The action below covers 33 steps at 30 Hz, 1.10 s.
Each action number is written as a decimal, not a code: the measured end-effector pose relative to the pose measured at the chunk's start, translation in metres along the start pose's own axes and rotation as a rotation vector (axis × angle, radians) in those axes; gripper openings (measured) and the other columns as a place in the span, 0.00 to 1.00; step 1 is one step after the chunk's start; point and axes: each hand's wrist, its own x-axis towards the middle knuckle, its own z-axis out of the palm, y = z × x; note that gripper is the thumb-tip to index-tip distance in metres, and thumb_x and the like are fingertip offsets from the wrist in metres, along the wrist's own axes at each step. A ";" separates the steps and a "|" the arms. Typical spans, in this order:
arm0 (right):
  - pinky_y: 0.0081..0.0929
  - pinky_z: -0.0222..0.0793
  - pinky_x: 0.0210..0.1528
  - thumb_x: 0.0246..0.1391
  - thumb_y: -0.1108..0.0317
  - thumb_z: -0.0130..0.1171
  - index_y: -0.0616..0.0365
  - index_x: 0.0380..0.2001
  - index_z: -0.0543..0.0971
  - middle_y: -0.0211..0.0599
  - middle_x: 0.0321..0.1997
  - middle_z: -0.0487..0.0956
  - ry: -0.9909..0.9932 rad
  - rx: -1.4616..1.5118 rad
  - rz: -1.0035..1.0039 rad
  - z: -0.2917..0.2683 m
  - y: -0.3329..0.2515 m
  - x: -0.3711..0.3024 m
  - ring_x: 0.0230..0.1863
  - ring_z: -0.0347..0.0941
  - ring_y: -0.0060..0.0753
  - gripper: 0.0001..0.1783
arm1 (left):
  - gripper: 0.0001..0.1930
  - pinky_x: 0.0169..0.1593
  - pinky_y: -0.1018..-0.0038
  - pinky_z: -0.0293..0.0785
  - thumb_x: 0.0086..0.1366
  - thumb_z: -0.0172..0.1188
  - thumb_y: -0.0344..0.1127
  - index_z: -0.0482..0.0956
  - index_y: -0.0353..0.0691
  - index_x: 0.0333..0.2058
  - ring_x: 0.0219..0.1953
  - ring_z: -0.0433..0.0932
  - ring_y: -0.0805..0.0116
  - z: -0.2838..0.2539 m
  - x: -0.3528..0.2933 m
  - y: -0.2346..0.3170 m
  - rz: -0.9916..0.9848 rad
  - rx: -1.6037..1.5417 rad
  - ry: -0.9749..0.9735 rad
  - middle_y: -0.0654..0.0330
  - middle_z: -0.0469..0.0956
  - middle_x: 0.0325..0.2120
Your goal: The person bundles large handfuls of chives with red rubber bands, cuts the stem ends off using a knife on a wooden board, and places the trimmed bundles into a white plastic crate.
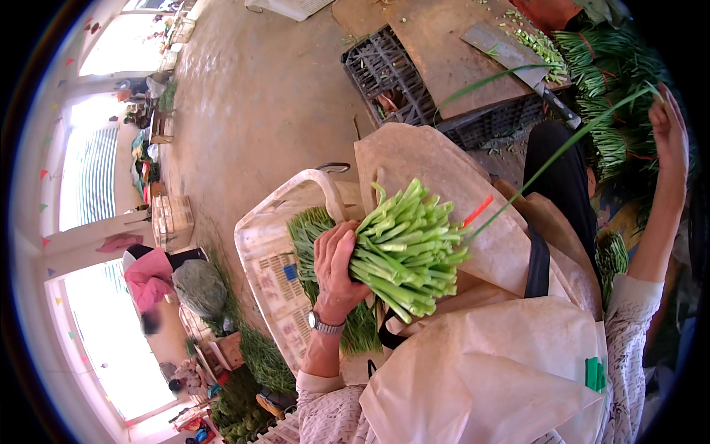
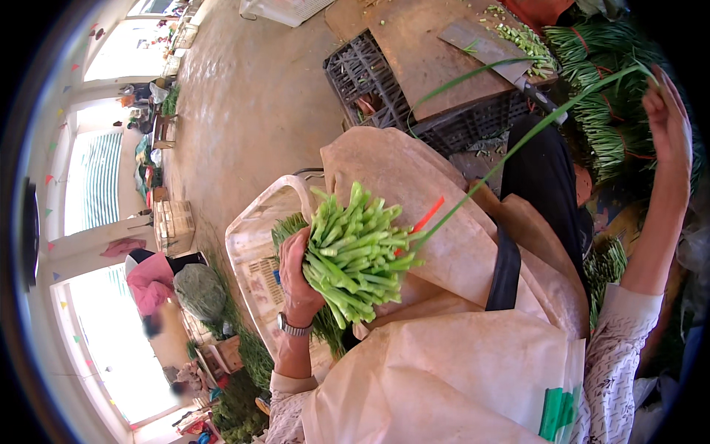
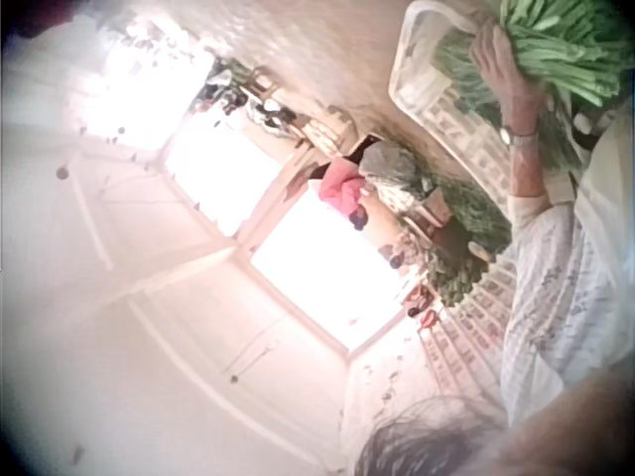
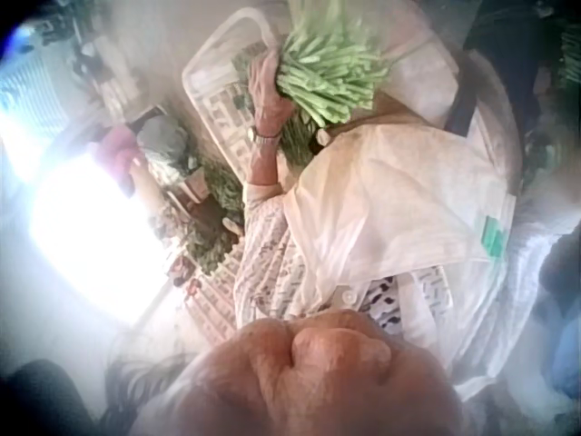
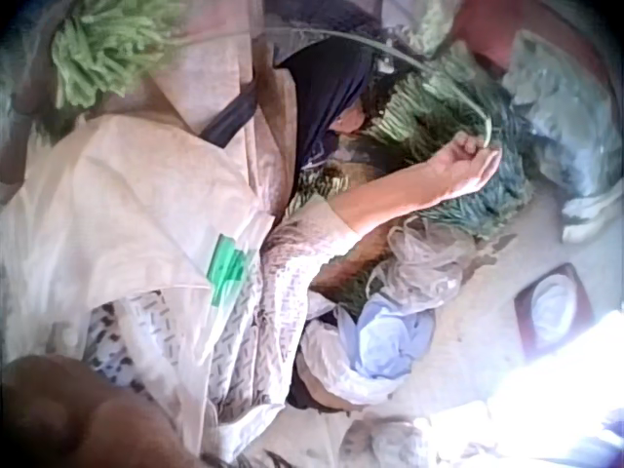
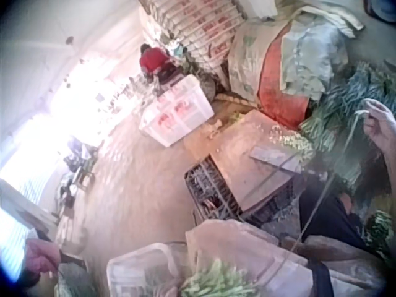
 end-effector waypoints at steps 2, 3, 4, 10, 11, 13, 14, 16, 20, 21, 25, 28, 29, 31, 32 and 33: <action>0.15 0.66 0.35 0.64 0.70 0.54 0.64 0.55 0.75 0.31 0.38 0.76 0.119 -0.404 -0.001 0.003 0.006 -0.003 0.32 0.67 0.16 0.18 | 0.42 0.52 0.51 0.69 0.48 0.74 0.36 0.61 0.35 0.59 0.49 0.76 0.43 0.001 -0.003 0.000 0.025 0.000 0.002 0.43 0.75 0.50; 0.17 0.68 0.39 0.62 0.71 0.56 0.61 0.54 0.77 0.31 0.39 0.76 0.160 -0.709 0.028 0.026 0.002 -0.018 0.35 0.69 0.18 0.17 | 0.43 0.52 0.51 0.69 0.48 0.74 0.36 0.60 0.36 0.60 0.49 0.76 0.43 0.002 -0.005 -0.001 0.020 0.019 0.008 0.43 0.75 0.50; 0.21 0.69 0.43 0.59 0.73 0.57 0.59 0.51 0.78 0.33 0.41 0.76 -0.035 -0.953 -0.050 0.051 -0.007 -0.041 0.39 0.71 0.24 0.17 | 0.43 0.52 0.51 0.69 0.48 0.75 0.36 0.59 0.36 0.60 0.49 0.76 0.44 0.004 -0.004 0.000 0.023 0.031 0.016 0.44 0.75 0.50; 0.36 0.74 0.49 0.40 0.79 0.65 0.60 0.42 0.79 0.42 0.41 0.78 -1.017 -0.444 -0.357 0.215 -0.020 -0.203 0.46 0.75 0.47 0.20 | 0.43 0.53 0.51 0.69 0.47 0.75 0.36 0.60 0.36 0.60 0.49 0.76 0.44 -0.002 -0.014 0.001 -0.073 0.080 -0.047 0.44 0.75 0.50; 0.37 0.75 0.44 0.42 0.77 0.67 0.60 0.41 0.79 0.42 0.38 0.78 -1.048 -0.324 -0.407 0.227 -0.018 -0.216 0.42 0.76 0.46 0.19 | 0.43 0.53 0.51 0.69 0.47 0.75 0.36 0.60 0.35 0.59 0.49 0.76 0.44 -0.002 -0.010 0.003 -0.085 0.075 -0.070 0.44 0.74 0.50; 0.35 0.73 0.38 0.45 0.76 0.65 0.60 0.36 0.78 0.40 0.35 0.78 -1.085 -0.288 -0.393 0.238 -0.009 -0.231 0.36 0.75 0.44 0.12 | 0.43 0.54 0.51 0.68 0.47 0.75 0.36 0.61 0.35 0.59 0.50 0.75 0.44 0.001 -0.002 0.004 -0.101 0.076 -0.098 0.44 0.74 0.51; 0.33 0.73 0.36 0.47 0.76 0.64 0.61 0.34 0.77 0.39 0.33 0.77 -1.104 -0.299 -0.401 0.240 -0.005 -0.235 0.33 0.75 0.42 0.09 | 0.43 0.54 0.51 0.68 0.47 0.75 0.36 0.61 0.35 0.59 0.50 0.75 0.44 0.001 -0.003 0.004 -0.106 0.078 -0.097 0.44 0.74 0.51; 0.30 0.71 0.35 0.50 0.76 0.62 0.61 0.32 0.76 0.39 0.32 0.77 -1.005 -0.289 -0.240 0.239 -0.006 -0.231 0.32 0.75 0.36 0.06 | 0.43 0.54 0.51 0.68 0.47 0.75 0.37 0.61 0.35 0.59 0.50 0.75 0.45 0.002 -0.006 0.002 -0.089 0.072 -0.079 0.44 0.74 0.51; 0.23 0.70 0.32 0.56 0.76 0.55 0.64 0.32 0.76 0.30 0.26 0.77 -0.878 -0.324 0.244 0.234 0.005 -0.210 0.29 0.72 0.17 0.03 | 0.43 0.53 0.51 0.68 0.47 0.75 0.37 0.61 0.35 0.59 0.49 0.75 0.44 0.002 -0.007 0.001 -0.054 0.076 -0.051 0.44 0.74 0.51; 0.22 0.70 0.32 0.57 0.75 0.55 0.64 0.33 0.77 0.30 0.26 0.77 -0.903 -0.248 0.113 0.237 0.012 -0.217 0.29 0.72 0.17 0.03 | 0.43 0.53 0.51 0.68 0.47 0.75 0.37 0.61 0.35 0.59 0.49 0.75 0.44 0.003 -0.008 0.000 -0.050 0.072 -0.053 0.44 0.74 0.51; 0.19 0.71 0.32 0.58 0.74 0.57 0.66 0.35 0.78 0.29 0.27 0.79 -1.081 -0.016 0.473 0.254 -0.001 -0.227 0.29 0.73 0.15 0.05 | 0.42 0.53 0.51 0.69 0.47 0.74 0.37 0.61 0.34 0.59 0.49 0.75 0.43 0.003 -0.009 -0.001 -0.059 0.052 -0.041 0.43 0.74 0.50; 0.19 0.71 0.32 0.58 0.74 0.56 0.65 0.32 0.79 0.26 0.26 0.78 -1.136 0.036 0.549 0.256 -0.003 -0.230 0.28 0.72 0.14 0.05 | 0.42 0.53 0.51 0.69 0.48 0.74 0.36 0.61 0.33 0.59 0.49 0.75 0.43 0.003 -0.010 -0.001 -0.083 0.045 -0.056 0.43 0.74 0.50; 0.19 0.71 0.31 0.58 0.74 0.55 0.65 0.31 0.79 0.25 0.25 0.78 -1.079 0.031 0.558 0.254 0.002 -0.232 0.28 0.71 0.13 0.06 | 0.42 0.53 0.51 0.69 0.48 0.74 0.36 0.61 0.33 0.58 0.49 0.75 0.43 0.005 -0.011 -0.001 -0.092 0.037 -0.051 0.43 0.74 0.50; 0.18 0.70 0.31 0.58 0.74 0.55 0.65 0.30 0.79 0.24 0.25 0.77 -1.023 0.023 0.571 0.249 0.010 -0.233 0.27 0.70 0.12 0.06 | 0.41 0.53 0.51 0.69 0.48 0.74 0.36 0.61 0.33 0.58 0.49 0.75 0.43 0.005 -0.009 0.000 -0.097 0.039 -0.064 0.43 0.74 0.50; 0.17 0.69 0.30 0.57 0.73 0.55 0.63 0.28 0.79 0.23 0.24 0.77 -0.942 0.009 0.494 0.248 0.015 -0.231 0.27 0.69 0.12 0.06 | 0.41 0.53 0.52 0.69 0.48 0.74 0.36 0.61 0.33 0.58 0.49 0.75 0.43 0.004 -0.008 0.000 -0.098 0.045 -0.075 0.44 0.75 0.50; 0.16 0.68 0.29 0.57 0.73 0.55 0.62 0.27 0.79 0.22 0.23 0.76 -0.860 -0.005 0.417 0.248 0.017 -0.229 0.26 0.69 0.11 0.07 | 0.41 0.53 0.52 0.69 0.48 0.74 0.36 0.62 0.33 0.58 0.49 0.75 0.43 0.004 -0.007 0.001 -0.103 0.042 -0.067 0.44 0.75 0.50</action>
